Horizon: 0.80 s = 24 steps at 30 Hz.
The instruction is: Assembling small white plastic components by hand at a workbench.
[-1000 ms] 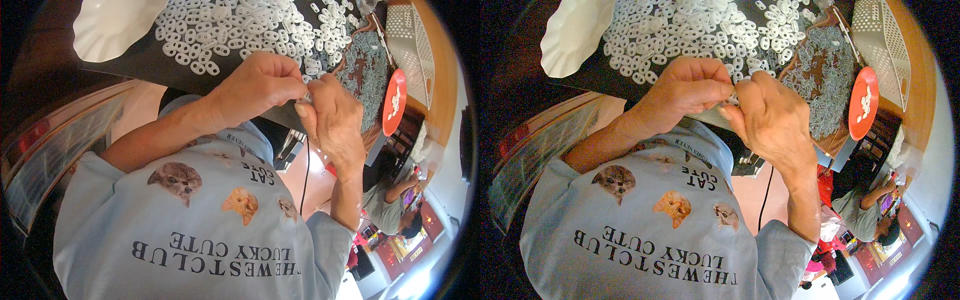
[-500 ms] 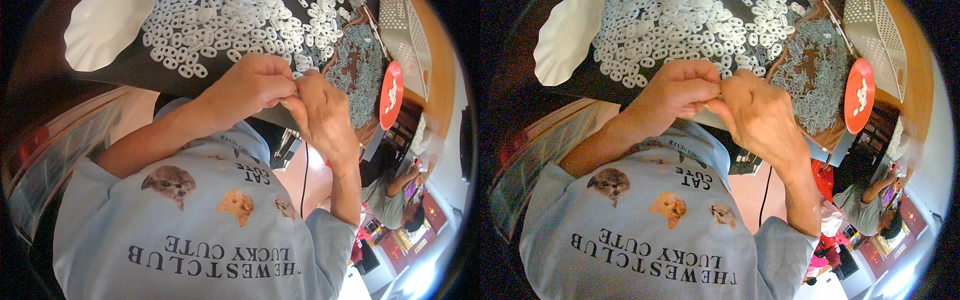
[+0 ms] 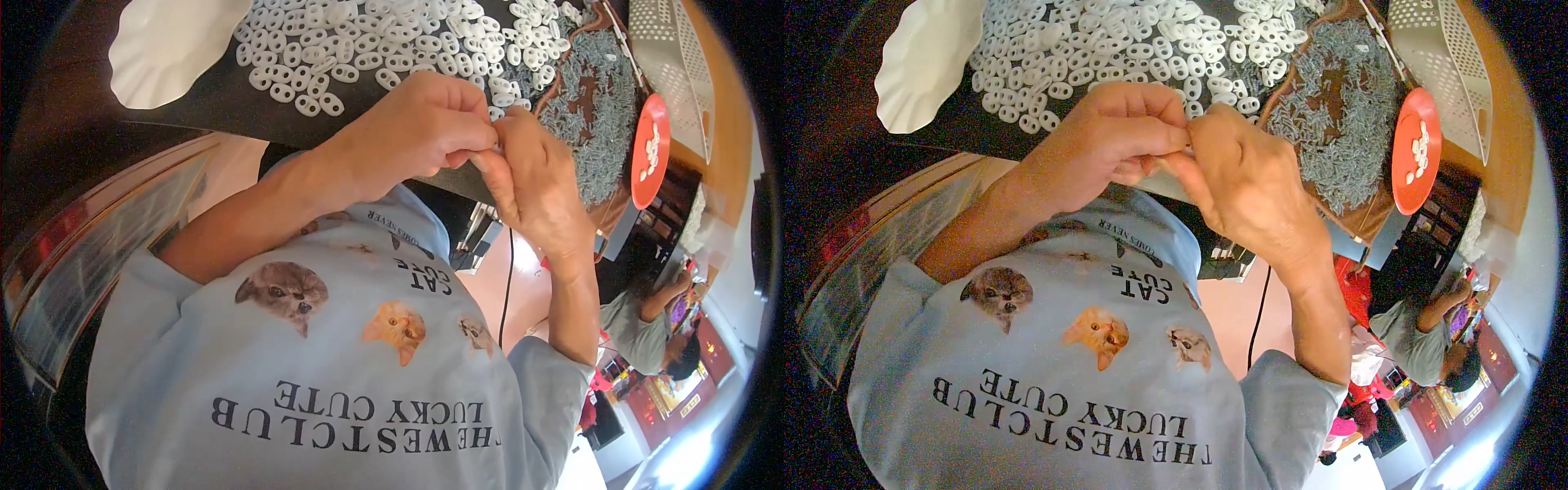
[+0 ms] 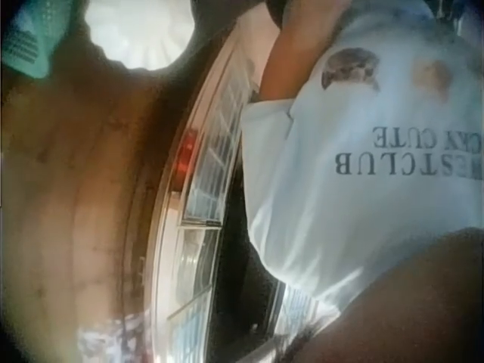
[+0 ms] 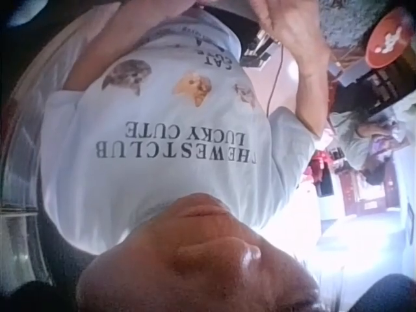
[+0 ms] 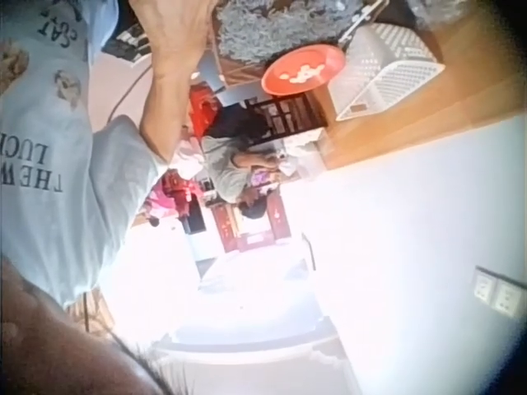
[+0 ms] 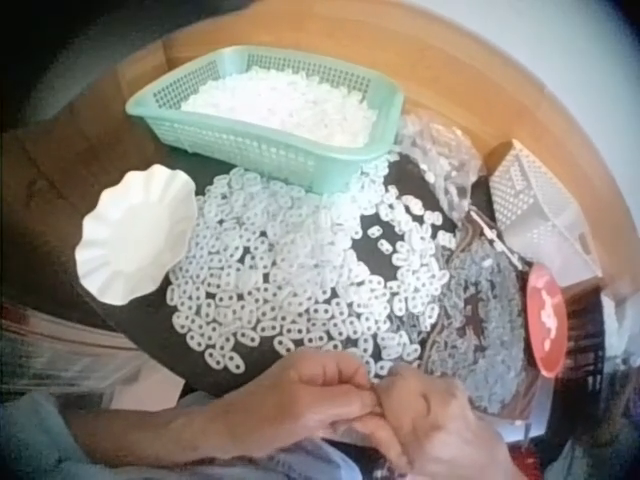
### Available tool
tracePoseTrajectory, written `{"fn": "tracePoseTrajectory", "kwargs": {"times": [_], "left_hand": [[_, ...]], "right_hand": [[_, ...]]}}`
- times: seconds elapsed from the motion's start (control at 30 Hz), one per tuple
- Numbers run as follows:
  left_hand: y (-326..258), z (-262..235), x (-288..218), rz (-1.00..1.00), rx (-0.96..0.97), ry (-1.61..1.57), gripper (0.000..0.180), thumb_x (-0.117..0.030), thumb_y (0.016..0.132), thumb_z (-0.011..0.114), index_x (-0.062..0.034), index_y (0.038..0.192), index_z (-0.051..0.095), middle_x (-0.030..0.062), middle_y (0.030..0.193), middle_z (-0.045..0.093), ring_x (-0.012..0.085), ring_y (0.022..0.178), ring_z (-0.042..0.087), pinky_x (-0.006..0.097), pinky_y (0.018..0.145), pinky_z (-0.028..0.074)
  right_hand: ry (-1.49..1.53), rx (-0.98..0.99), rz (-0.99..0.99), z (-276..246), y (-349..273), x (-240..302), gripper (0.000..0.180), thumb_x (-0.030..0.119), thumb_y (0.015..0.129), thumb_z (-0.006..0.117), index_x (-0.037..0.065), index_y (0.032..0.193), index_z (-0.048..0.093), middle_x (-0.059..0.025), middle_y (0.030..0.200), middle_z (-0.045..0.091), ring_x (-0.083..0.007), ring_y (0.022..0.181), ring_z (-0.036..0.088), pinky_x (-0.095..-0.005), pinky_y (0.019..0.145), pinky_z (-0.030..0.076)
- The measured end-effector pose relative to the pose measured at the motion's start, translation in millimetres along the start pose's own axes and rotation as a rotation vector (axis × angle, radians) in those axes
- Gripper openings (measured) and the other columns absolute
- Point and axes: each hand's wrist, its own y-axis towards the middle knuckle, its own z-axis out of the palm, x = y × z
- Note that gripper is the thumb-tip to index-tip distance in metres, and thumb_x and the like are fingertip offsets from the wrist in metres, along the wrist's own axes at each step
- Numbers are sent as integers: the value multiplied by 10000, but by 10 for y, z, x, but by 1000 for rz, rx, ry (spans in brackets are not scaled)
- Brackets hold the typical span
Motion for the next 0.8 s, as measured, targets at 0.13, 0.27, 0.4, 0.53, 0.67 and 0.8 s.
{"fn": "tracePoseTrajectory", "kwargs": {"times": [0.13,0.27,0.4,0.53,0.67,0.8], "left_hand": [[7,2,-10,2,-9,22,106,-129,830,557,-76,739,547,-64,588,410,-1,462,306,178,400,191],[20,-25,37,13,7,-1,107,-136,828,557,-83,736,543,-68,596,412,1,464,307,177,403,193],[16,-3,64,49,45,74,108,-177,831,545,-108,749,539,-66,599,404,6,487,318,182,410,204],[-30,49,53,40,5,175,131,-225,834,536,-122,754,528,-63,600,395,11,511,327,184,420,218],[-55,57,49,65,-20,199,145,-236,834,533,-118,750,521,-64,602,391,15,508,325,184,424,221],[-58,69,100,139,-39,294,156,-240,846,520,-112,756,522,-59,606,391,18,518,336,196,430,239]], "right_hand": [[-4,46,3,-91,-3,26,291,223,818,632,1,941,489,-135,779,498,-334,667,555,-426,529,458],[-7,131,54,-137,-40,73,291,232,898,539,-35,1002,487,-202,896,512,-399,735,546,-436,617,458],[16,137,88,-87,-87,63,262,203,894,544,-37,986,494,-195,877,514,-387,732,543,-430,619,459],[-1,33,-10,-22,-90,28,238,186,830,619,-3,908,497,-146,761,492,-340,671,553,-421,554,461],[140,-23,23,-9,-68,53,228,176,833,617,-6,910,503,-151,767,497,-350,666,545,-419,550,456],[126,26,68,-26,-98,104,216,182,874,572,-18,936,517,-176,790,490,-370,664,514,-421,573,426]]}}
